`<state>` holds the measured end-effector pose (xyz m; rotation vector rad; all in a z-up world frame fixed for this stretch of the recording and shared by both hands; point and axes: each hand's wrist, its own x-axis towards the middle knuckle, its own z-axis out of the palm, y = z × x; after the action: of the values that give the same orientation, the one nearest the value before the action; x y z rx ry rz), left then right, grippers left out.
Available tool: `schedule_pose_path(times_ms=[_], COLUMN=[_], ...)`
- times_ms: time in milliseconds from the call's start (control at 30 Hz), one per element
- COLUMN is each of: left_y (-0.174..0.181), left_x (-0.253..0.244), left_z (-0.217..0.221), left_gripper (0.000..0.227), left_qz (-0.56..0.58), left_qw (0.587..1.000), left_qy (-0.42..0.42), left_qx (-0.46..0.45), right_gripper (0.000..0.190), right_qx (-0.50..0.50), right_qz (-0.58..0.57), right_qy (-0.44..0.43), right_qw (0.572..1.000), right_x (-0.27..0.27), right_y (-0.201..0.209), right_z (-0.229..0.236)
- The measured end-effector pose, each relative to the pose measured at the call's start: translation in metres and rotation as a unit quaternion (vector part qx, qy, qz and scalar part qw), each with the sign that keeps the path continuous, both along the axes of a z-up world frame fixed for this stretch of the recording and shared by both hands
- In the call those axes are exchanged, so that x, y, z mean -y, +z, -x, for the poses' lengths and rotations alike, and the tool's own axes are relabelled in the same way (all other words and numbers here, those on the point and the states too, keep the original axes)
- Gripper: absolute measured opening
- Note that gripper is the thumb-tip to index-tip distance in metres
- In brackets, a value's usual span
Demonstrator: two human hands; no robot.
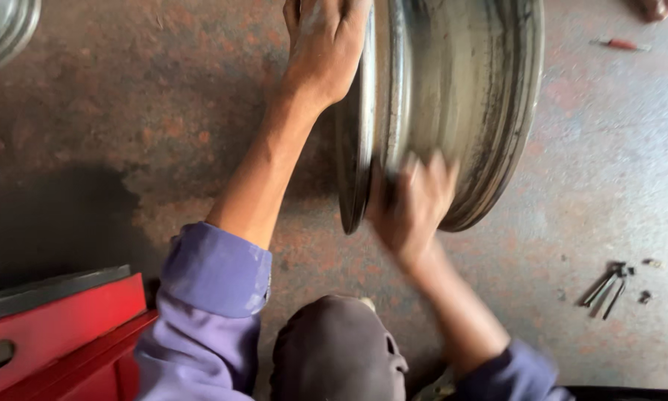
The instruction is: The person sands the outer and inner edges of a metal wheel rim using a piece of sandpaper, rotating the rim by hand on the floor.
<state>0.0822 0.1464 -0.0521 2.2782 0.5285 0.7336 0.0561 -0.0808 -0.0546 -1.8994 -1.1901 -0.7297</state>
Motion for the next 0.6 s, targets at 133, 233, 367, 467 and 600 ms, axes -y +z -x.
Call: schedule_pose_path(times_ms=[133, 233, 367, 467, 600], left_y=[-0.011, -0.005, -0.001, 0.005, 0.012], left_x=[0.015, 0.014, 0.052, 0.061, 0.068], left_z=[0.015, 0.013, 0.039, 0.049, 0.055], left_gripper=[0.042, 0.048, 0.051, 0.053, 0.054], left_qz=[-0.152, -0.165, 0.02, 0.033, 0.033], left_qw=[0.988, 0.986, 0.995, 0.996, 0.995], left_qy=[0.007, 0.013, -0.042, -0.043, -0.042], left_qx=[0.039, 0.009, 0.093, 0.075, 0.082], right_gripper=[0.025, 0.037, 0.01, 0.016, 0.043], right_qx=[-0.037, -0.058, -0.1, -0.027, -0.032], right_qz=[0.08, -0.016, 0.056, 0.081, 0.058], right_qy=[0.043, 0.098, 0.051, 0.068, 0.032], right_qw=[0.995, 0.993, 0.992, 0.994, 0.997], right_x=[-0.065, -0.026, -0.023, -0.079, -0.022], right_y=[0.052, 0.058, 0.055, 0.067, 0.048], right_z=[-0.094, -0.035, -0.032, -0.102, -0.042])
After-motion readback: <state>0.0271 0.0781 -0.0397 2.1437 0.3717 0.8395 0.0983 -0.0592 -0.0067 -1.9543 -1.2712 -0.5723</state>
